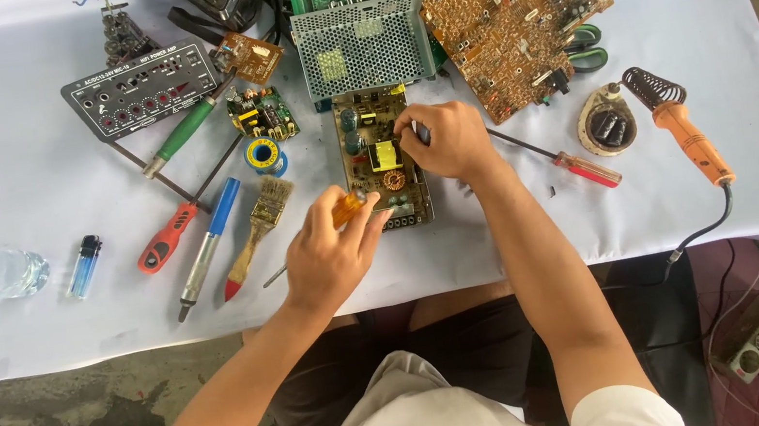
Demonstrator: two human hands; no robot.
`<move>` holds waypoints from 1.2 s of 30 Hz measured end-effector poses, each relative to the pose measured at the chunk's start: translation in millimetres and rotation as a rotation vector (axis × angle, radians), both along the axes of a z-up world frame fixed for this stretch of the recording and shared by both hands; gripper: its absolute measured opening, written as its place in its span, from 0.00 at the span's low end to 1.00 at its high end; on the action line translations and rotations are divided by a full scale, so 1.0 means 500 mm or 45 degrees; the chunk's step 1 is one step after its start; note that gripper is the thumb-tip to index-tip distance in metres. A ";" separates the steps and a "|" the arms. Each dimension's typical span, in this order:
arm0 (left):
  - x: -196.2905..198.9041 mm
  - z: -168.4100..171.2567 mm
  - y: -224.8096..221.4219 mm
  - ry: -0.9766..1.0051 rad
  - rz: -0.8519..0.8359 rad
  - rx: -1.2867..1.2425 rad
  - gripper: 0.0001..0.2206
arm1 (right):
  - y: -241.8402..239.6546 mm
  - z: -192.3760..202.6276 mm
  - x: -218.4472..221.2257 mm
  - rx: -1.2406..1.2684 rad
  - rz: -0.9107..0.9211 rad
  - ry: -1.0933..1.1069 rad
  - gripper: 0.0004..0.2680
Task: Using a screwdriver to inspect and adjust components on a circuit board at a repair workbench.
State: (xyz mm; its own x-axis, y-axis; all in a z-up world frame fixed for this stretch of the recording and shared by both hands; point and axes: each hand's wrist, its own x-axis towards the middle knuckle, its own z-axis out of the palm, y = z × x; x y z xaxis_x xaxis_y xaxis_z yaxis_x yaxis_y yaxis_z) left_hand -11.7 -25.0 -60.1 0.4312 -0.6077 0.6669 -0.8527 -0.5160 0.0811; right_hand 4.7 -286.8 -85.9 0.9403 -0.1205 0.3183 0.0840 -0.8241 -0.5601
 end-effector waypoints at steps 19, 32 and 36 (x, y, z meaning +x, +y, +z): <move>-0.134 0.295 0.118 1.737 -1.707 -0.408 0.09 | -0.024 -0.018 -0.001 -0.072 -0.012 -0.433 0.04; -0.177 0.283 0.075 1.781 -1.692 -0.328 0.13 | -0.022 0.025 -0.021 0.087 -0.107 -0.272 0.13; -0.152 0.265 0.080 2.161 -1.807 -0.451 0.11 | -0.016 0.101 -0.054 0.186 -0.053 -0.269 0.20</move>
